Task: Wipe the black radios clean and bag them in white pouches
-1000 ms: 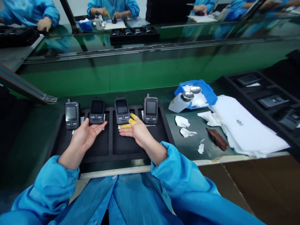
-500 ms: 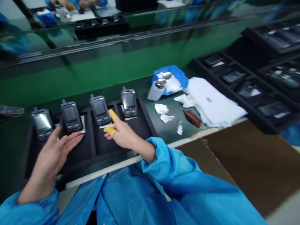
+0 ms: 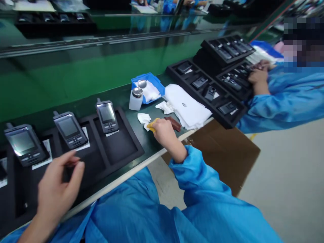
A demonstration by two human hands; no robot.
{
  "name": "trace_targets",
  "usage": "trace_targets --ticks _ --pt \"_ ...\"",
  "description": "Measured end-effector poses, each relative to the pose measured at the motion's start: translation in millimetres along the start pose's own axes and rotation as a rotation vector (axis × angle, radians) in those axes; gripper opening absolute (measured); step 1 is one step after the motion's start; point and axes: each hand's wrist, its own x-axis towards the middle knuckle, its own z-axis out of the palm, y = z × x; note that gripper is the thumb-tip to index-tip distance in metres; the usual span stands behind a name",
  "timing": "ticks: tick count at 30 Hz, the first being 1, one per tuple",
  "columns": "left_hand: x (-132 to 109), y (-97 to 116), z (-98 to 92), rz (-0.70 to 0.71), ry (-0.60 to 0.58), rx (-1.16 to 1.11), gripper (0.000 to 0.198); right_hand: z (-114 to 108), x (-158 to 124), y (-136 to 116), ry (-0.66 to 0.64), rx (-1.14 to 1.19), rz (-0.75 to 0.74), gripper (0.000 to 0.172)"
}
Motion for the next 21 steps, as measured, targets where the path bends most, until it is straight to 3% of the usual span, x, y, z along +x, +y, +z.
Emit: trace_targets --ticks 3,6,10,14,17,21 --pt "6 15 21.4 0.288 -0.125 0.096 0.02 -10 14 -16 0.065 0.015 -0.125 0.03" --pt "10 25 44.6 0.401 -0.203 0.216 0.027 -17 45 -40 0.176 0.034 -0.352 0.031" --pt "13 26 68.4 0.358 -0.246 0.352 0.043 -7 92 -71 0.264 0.042 -0.557 0.032" --pt "14 22 76.8 0.302 -0.263 0.382 0.055 7 120 -85 0.278 0.017 -0.655 0.03" --pt "14 22 77.5 0.286 -0.278 0.381 0.055 13 117 -85 0.241 0.012 -0.731 0.032" --pt "13 23 77.8 0.274 -0.285 0.376 0.052 17 92 -81 0.149 0.022 -0.907 0.032"
